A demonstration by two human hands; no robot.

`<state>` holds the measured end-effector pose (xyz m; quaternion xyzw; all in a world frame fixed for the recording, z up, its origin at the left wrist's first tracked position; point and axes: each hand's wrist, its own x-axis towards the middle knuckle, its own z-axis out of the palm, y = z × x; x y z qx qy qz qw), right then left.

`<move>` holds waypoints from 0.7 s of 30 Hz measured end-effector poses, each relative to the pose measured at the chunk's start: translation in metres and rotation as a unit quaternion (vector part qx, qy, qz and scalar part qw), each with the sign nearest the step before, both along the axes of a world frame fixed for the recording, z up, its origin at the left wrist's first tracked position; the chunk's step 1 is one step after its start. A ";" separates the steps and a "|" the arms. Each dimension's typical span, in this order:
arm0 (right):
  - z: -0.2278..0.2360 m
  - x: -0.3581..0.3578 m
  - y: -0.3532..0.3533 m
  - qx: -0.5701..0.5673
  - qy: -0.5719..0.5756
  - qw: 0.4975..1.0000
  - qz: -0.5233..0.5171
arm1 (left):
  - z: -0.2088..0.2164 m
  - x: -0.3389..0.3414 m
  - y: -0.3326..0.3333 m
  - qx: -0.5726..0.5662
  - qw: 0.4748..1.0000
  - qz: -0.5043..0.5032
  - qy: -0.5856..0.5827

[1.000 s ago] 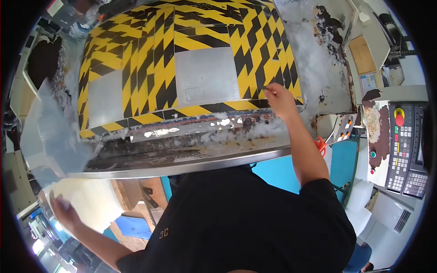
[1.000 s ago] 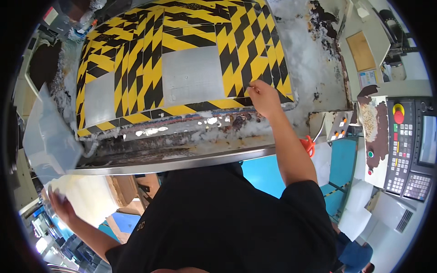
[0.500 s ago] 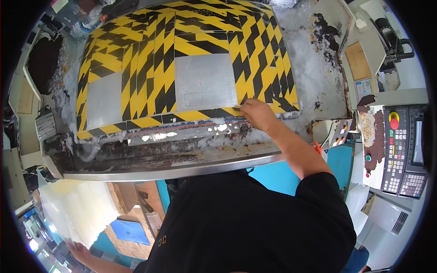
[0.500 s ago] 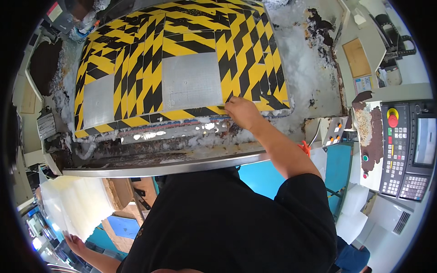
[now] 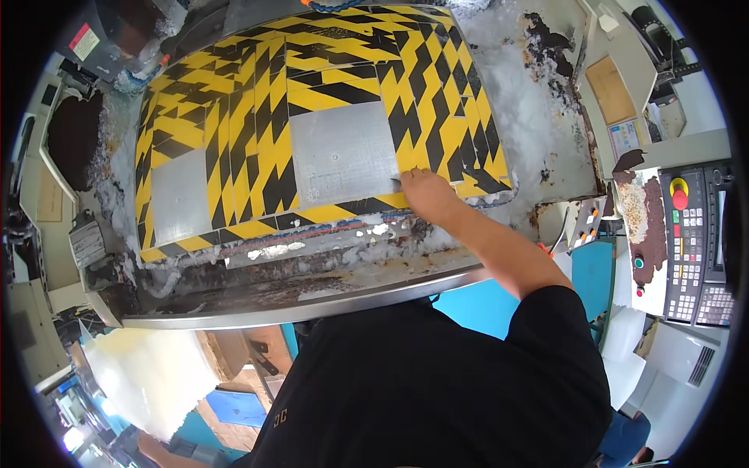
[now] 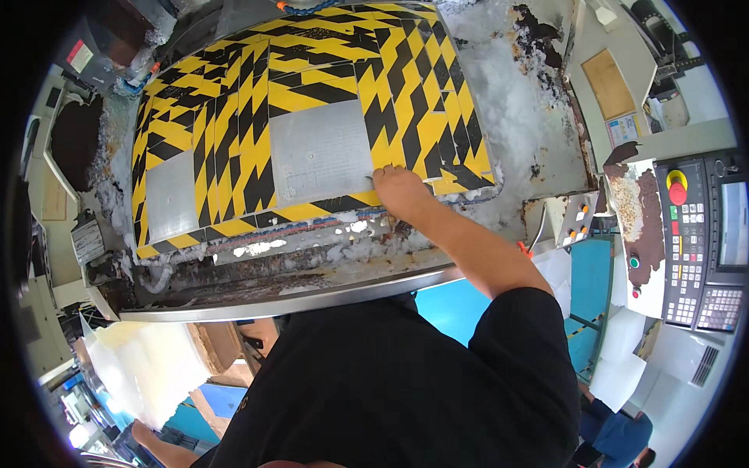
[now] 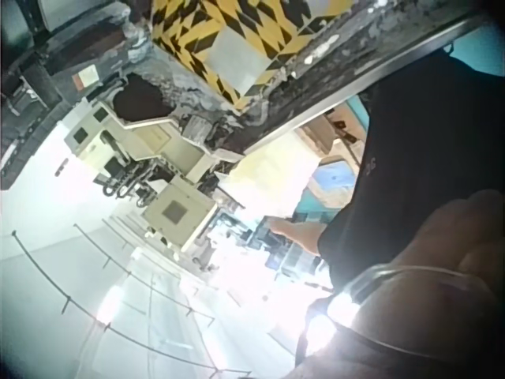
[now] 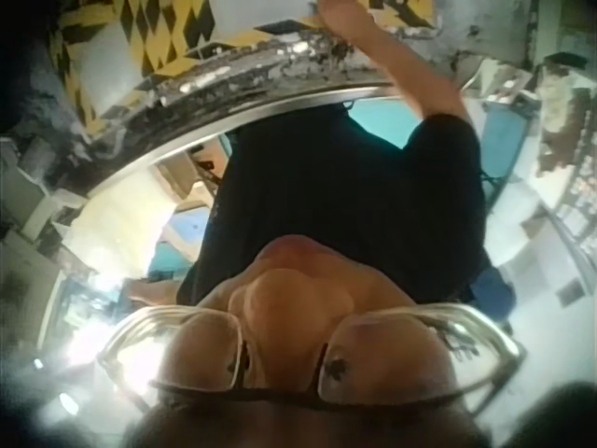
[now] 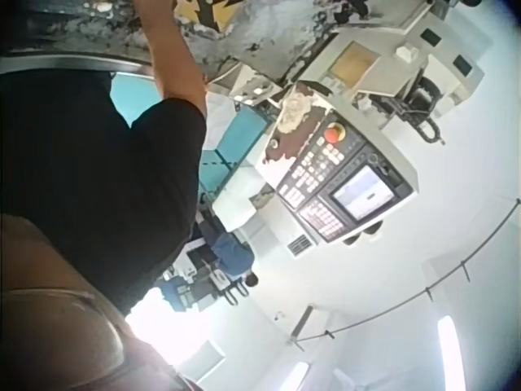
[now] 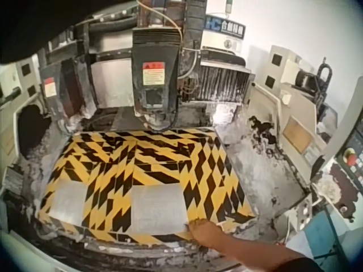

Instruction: Removing yellow and black hazard tape from a metal machine surface using hands and a small scraping tool.

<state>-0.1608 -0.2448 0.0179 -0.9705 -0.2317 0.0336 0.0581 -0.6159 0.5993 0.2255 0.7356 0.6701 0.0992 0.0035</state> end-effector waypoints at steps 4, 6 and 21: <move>0.002 0.012 0.006 0.112 0.087 0.985 -0.096 | 0.016 0.014 -0.007 0.124 0.976 -0.104 0.143; 0.000 0.016 -0.012 0.121 0.094 0.974 -0.167 | -0.021 0.151 -0.072 0.141 0.938 -0.317 -0.004; 0.009 0.042 -0.073 0.486 0.029 0.783 -0.387 | -0.212 0.516 -0.702 -0.175 0.389 -0.904 -0.039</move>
